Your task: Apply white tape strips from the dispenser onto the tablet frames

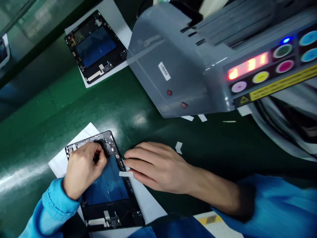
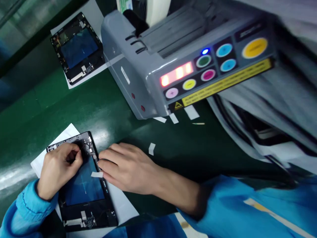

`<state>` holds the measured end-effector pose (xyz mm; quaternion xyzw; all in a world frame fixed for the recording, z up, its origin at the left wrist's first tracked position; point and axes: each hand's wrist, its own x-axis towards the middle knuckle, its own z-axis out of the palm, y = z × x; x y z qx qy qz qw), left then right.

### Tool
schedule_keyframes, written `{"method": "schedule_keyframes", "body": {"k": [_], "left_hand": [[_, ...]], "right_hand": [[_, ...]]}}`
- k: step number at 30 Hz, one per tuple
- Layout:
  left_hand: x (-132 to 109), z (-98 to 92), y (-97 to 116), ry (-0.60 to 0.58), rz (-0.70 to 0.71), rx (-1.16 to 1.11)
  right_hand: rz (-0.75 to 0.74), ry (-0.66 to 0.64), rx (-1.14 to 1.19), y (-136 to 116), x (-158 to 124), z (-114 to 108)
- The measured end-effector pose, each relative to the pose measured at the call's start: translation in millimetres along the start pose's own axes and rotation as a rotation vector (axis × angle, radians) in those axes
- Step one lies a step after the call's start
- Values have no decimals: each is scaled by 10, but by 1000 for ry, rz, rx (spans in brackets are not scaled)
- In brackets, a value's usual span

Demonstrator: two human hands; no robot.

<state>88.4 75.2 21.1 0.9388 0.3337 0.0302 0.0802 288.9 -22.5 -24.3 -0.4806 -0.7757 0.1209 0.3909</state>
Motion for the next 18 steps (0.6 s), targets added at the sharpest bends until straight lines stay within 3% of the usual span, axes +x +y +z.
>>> {"method": "schedule_keyframes", "body": {"k": [5,11,18], "left_hand": [[-34,46,71,-29,-55,-132],[-16,180,119,18,97,-235],[-33,206,67,17,159,-222]], "right_hand": [[7,-21,37,-13,-12,55],[27,-43,16,20,13,69],[-16,-251,-157,180,233,58]]}}
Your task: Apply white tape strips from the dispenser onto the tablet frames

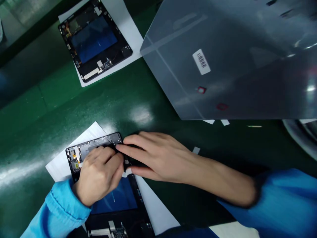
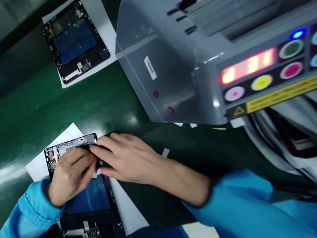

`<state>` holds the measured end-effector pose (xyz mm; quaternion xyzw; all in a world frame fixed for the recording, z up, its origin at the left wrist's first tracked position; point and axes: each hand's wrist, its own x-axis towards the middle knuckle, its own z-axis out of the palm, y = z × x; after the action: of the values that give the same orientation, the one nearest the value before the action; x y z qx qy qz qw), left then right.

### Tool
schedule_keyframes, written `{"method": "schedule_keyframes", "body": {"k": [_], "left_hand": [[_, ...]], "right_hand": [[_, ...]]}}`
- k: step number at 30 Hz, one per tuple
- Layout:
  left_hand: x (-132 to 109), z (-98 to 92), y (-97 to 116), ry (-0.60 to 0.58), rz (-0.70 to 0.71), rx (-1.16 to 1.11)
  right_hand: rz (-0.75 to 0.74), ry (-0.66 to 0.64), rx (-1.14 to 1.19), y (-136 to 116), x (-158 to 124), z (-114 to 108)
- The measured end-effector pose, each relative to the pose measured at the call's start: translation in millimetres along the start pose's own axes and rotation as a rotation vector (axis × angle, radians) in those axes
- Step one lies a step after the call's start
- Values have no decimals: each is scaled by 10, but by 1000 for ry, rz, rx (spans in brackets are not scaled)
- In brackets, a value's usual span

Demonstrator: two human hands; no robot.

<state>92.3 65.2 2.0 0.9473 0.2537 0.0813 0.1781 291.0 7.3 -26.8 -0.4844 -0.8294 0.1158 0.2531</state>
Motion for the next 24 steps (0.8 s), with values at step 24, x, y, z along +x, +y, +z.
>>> {"method": "schedule_keyframes", "body": {"k": [24], "left_hand": [[-84,-39,-35,5,65,171]], "right_hand": [[-7,-107,-19,40,-22,-29]]}}
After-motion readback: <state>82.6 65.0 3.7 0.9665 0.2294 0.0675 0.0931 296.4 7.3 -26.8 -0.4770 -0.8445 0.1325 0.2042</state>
